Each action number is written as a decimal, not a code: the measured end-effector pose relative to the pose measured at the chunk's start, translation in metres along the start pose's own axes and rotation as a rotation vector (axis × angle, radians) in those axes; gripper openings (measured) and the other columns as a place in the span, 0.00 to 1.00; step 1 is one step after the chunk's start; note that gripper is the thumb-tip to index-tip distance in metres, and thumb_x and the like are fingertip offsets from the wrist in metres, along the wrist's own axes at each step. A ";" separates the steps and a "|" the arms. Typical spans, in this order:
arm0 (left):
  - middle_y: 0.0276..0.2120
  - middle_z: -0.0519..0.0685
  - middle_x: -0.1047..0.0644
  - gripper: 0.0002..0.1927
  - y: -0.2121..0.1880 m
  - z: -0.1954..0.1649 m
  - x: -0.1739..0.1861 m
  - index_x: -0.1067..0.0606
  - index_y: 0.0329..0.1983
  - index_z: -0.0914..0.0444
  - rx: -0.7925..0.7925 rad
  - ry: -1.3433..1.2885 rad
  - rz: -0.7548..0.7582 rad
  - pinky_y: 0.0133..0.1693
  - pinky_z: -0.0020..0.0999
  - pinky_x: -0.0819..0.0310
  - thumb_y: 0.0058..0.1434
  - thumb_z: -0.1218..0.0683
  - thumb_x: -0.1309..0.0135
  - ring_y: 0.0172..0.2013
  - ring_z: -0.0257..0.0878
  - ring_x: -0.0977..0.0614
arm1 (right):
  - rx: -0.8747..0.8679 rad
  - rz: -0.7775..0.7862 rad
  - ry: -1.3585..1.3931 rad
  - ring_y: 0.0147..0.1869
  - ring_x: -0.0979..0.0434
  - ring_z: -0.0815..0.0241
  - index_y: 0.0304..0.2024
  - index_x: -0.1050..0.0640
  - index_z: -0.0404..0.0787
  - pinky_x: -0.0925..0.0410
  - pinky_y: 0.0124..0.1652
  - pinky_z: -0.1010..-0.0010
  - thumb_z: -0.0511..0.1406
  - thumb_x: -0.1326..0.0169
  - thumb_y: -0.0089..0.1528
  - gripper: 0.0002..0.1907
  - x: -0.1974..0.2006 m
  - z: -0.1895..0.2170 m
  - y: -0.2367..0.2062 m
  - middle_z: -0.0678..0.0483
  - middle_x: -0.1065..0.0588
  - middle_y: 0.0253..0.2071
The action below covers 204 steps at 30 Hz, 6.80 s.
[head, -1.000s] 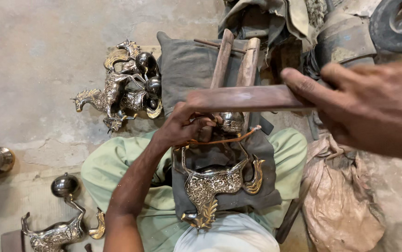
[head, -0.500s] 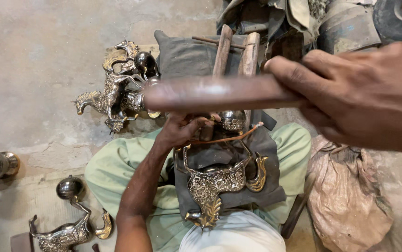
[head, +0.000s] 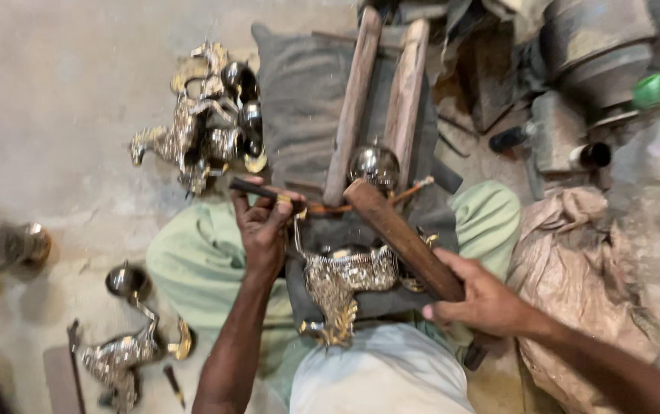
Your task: The person sits on the floor holding a punch against an ornate brass horse figurine resting on a cushion on their lap, and repeatedly strikes the punch with a wooden mallet to chase the metal decoration. They reposition the punch and rotate the figurine between strikes, working across its surface.
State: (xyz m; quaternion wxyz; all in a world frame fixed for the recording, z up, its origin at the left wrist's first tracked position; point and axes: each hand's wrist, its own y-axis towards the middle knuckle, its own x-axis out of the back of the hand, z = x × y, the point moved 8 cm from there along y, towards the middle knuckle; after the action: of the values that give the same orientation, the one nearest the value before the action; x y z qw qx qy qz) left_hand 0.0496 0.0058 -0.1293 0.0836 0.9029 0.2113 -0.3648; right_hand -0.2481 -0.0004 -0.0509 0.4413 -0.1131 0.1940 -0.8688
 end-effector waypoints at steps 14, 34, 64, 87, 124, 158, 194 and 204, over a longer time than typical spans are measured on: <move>0.44 0.53 0.21 0.24 -0.005 -0.058 -0.023 0.39 0.67 0.56 -0.038 -0.221 -0.020 0.44 0.36 0.19 0.73 0.59 0.44 0.41 0.41 0.17 | -0.042 -0.028 0.652 0.28 0.25 0.57 0.72 0.40 0.31 0.26 0.29 0.64 0.30 0.43 0.54 0.43 -0.045 -0.028 0.007 0.44 0.29 0.30; 0.44 0.52 0.19 0.26 0.004 -0.082 -0.172 0.36 0.65 0.63 0.123 0.281 0.249 0.52 0.35 0.19 0.69 0.56 0.38 0.46 0.37 0.17 | 0.047 0.159 1.149 0.21 0.29 0.56 0.50 0.39 0.40 0.28 0.22 0.65 0.31 0.43 0.53 0.25 -0.091 -0.059 0.046 0.46 0.29 0.31; 0.30 0.60 0.18 0.32 0.067 0.005 -0.210 0.29 0.64 0.55 0.239 1.633 1.212 0.38 0.51 0.17 0.53 0.63 0.45 0.34 0.57 0.14 | -0.035 -0.695 -0.211 0.33 0.26 0.66 0.65 0.32 0.36 0.31 0.37 0.73 0.34 0.34 0.53 0.38 0.069 -0.072 0.006 0.55 0.25 0.28; 0.28 0.58 0.18 0.31 0.065 0.001 -0.204 0.31 0.63 0.56 0.398 1.631 1.145 0.34 0.49 0.15 0.54 0.65 0.47 0.33 0.54 0.12 | -0.079 -0.575 -0.489 0.26 0.18 0.60 0.66 0.33 0.42 0.23 0.30 0.67 0.37 0.37 0.55 0.37 0.104 -0.057 0.006 0.52 0.21 0.29; 0.22 0.58 0.20 0.27 0.062 -0.019 -0.206 0.33 0.58 0.60 0.140 1.498 1.151 0.29 0.54 0.23 0.55 0.64 0.42 0.28 0.57 0.15 | 0.165 -0.604 -0.522 0.28 0.20 0.57 0.62 0.33 0.37 0.24 0.30 0.64 0.36 0.39 0.57 0.31 0.129 -0.022 0.007 0.50 0.24 0.32; 0.26 0.56 0.18 0.26 0.063 -0.028 -0.198 0.34 0.58 0.60 0.150 1.425 1.088 0.28 0.51 0.23 0.57 0.64 0.43 0.28 0.53 0.14 | 0.001 -0.583 -0.571 0.26 0.17 0.55 0.60 0.36 0.36 0.20 0.26 0.65 0.37 0.38 0.57 0.32 0.149 -0.018 0.015 0.44 0.21 0.31; 0.27 0.54 0.19 0.29 0.061 -0.045 -0.192 0.34 0.64 0.59 0.067 1.285 1.041 0.30 0.45 0.22 0.59 0.66 0.43 0.29 0.49 0.13 | 0.090 -0.350 -0.881 0.25 0.17 0.56 0.68 0.35 0.45 0.20 0.26 0.68 0.36 0.38 0.54 0.39 0.136 0.032 0.030 0.46 0.21 0.33; 0.29 0.55 0.18 0.32 0.061 -0.053 -0.195 0.34 0.65 0.62 -0.011 1.219 1.049 0.32 0.44 0.19 0.56 0.70 0.48 0.31 0.50 0.13 | 0.106 -0.480 -0.758 0.28 0.16 0.52 0.64 0.37 0.39 0.19 0.32 0.63 0.40 0.38 0.60 0.34 0.149 0.040 0.024 0.40 0.22 0.33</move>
State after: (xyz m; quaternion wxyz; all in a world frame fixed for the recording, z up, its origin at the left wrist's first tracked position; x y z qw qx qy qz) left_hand -0.0159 -0.0948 0.0440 0.1182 0.9244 -0.2301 0.2803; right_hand -0.3024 -0.1435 -0.0215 0.2725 -0.4425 -0.0580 -0.8524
